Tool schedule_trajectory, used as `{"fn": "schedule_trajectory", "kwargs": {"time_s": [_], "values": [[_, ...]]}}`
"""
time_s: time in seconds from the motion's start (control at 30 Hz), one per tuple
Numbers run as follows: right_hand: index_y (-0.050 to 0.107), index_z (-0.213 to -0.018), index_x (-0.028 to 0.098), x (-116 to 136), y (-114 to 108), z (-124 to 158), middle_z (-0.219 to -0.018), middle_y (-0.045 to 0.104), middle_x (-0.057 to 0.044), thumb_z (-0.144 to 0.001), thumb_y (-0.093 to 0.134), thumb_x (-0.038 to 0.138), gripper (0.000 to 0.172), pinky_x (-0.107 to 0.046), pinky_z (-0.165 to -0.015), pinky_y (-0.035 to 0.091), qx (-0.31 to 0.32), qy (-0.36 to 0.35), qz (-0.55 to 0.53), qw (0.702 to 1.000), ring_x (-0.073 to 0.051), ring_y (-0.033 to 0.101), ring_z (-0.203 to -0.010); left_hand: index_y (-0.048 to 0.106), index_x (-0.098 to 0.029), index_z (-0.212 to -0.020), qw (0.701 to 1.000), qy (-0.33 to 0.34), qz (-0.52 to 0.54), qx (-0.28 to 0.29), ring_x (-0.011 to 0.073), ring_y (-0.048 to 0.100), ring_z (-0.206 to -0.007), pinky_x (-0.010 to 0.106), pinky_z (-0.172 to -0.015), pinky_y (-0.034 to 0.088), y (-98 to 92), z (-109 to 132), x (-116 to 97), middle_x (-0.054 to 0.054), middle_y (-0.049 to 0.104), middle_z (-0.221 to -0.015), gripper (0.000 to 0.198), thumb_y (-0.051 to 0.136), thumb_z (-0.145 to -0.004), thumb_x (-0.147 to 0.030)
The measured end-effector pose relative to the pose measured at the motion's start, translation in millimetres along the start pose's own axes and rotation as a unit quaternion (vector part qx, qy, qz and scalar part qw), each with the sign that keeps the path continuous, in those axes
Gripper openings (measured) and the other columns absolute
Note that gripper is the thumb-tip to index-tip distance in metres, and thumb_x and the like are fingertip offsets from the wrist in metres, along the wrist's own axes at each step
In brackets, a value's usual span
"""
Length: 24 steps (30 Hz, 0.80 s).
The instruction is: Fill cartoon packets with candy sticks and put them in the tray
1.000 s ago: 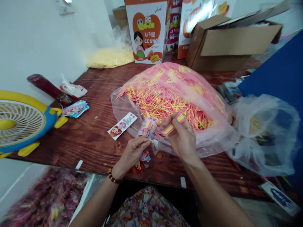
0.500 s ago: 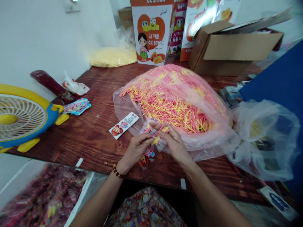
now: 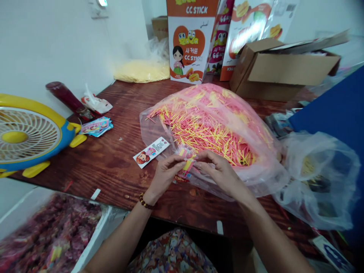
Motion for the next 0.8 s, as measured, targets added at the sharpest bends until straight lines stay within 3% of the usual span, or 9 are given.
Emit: {"fn": "schedule_trajectory", "kwargs": {"time_s": [0.1, 0.23, 0.33, 0.47, 0.57, 0.63, 0.73, 0.8], "values": [[0.069, -0.086, 0.019, -1.8, 1.5, -2.8, -0.081, 0.069, 0.000, -0.091, 0.061, 0.029, 0.013, -0.025, -0.073, 0.048, -0.019, -0.007, 0.003, 1.000, -0.014, 0.063, -0.077, 0.078, -0.018, -0.090, 0.999, 0.032, -0.026, -0.009, 0.0153, 0.065, -0.081, 0.026, -0.079, 0.052, -3.1, -0.7, -5.3, 0.004, 0.074, -0.088, 0.018, 0.072, -0.081, -0.033], [0.071, -0.081, 0.020, 2.8, 7.3, -5.0, -0.078, 0.068, 0.000, -0.088, 0.063, 0.029, 0.014, -0.025, -0.072, 0.046, -0.009, -0.032, -0.003, 0.999, -0.014, 0.061, -0.075, 0.077, -0.018, -0.086, 0.994, 0.080, -0.065, -0.032, 0.0154, 0.065, -0.081, 0.026, -0.077, 0.051, -3.6, 2.8, -19.0, 0.003, 0.073, -0.087, 0.012, 0.070, -0.082, -0.027], [0.072, -0.080, 0.020, -0.8, 6.2, -9.7, -0.077, 0.069, 0.000, -0.085, 0.064, 0.030, 0.014, -0.026, -0.070, 0.047, -0.022, -0.006, -0.024, 0.999, -0.014, 0.061, -0.073, 0.077, -0.018, -0.082, 0.992, 0.089, -0.071, -0.049, 0.0140, 0.063, -0.080, 0.024, -0.077, 0.049, -2.8, 5.0, -24.9, 0.002, 0.072, -0.085, 0.010, 0.070, -0.082, -0.026], [0.071, -0.076, 0.020, -11.5, 6.6, -19.9, -0.070, 0.067, 0.002, -0.078, 0.068, 0.034, 0.015, -0.027, -0.067, 0.051, -0.028, 0.066, -0.140, 0.988, -0.014, 0.063, -0.066, 0.076, -0.018, -0.087, 0.999, -0.001, 0.019, -0.049, 0.0122, 0.063, -0.077, 0.023, -0.075, 0.049, -5.6, 1.6, -18.3, 0.002, 0.073, -0.085, 0.014, 0.074, -0.079, -0.031], [0.069, -0.074, 0.019, -15.2, 11.8, -26.5, -0.070, 0.067, 0.002, -0.071, 0.073, 0.039, 0.020, -0.028, -0.066, 0.055, -0.042, 0.099, -0.210, 0.972, -0.014, 0.063, -0.064, 0.076, -0.017, -0.099, 0.988, -0.125, 0.087, 0.023, 0.0133, 0.065, -0.074, 0.024, -0.071, 0.051, -6.3, -1.0, -8.1, 0.003, 0.075, -0.089, 0.032, 0.081, -0.071, -0.033], [0.069, -0.073, 0.019, -16.7, 14.5, -29.7, -0.071, 0.066, 0.002, -0.069, 0.074, 0.040, 0.022, -0.028, -0.066, 0.056, -0.050, 0.107, -0.225, 0.967, -0.013, 0.064, -0.064, 0.076, -0.015, -0.097, 0.979, -0.173, 0.083, 0.068, 0.0121, 0.064, -0.067, 0.024, -0.066, 0.051, -5.9, -0.7, -3.2, 0.003, 0.074, -0.084, 0.034, 0.084, -0.068, -0.032], [0.068, -0.080, 0.020, -22.4, 12.3, -32.1, -0.076, 0.068, 0.001, -0.073, 0.070, 0.044, 0.026, -0.030, -0.069, 0.056, -0.017, 0.113, -0.215, 0.970, -0.015, 0.066, -0.068, 0.076, -0.014, -0.088, 0.981, -0.174, 0.072, 0.056, 0.0098, 0.061, -0.062, 0.022, -0.063, 0.050, -6.8, 0.6, 0.1, 0.002, 0.073, -0.078, 0.029, 0.085, -0.066, -0.032], [0.069, -0.087, 0.019, -29.6, 5.0, -31.8, -0.080, 0.070, -0.001, -0.080, 0.064, 0.044, 0.027, -0.030, -0.070, 0.054, 0.000, 0.105, -0.145, 0.984, -0.016, 0.066, -0.072, 0.075, -0.014, -0.086, 0.984, -0.161, 0.073, 0.027, 0.0102, 0.061, -0.064, 0.022, -0.063, 0.050, -8.1, 1.3, 0.7, 0.002, 0.072, -0.079, 0.030, 0.086, -0.065, -0.032]]}}
Point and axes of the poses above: each hand's wrist, its own z-axis away from the middle knuckle, its own y-axis out of the palm, x = y × z, the point moved 2 cm from there along -z, towards the middle knuckle
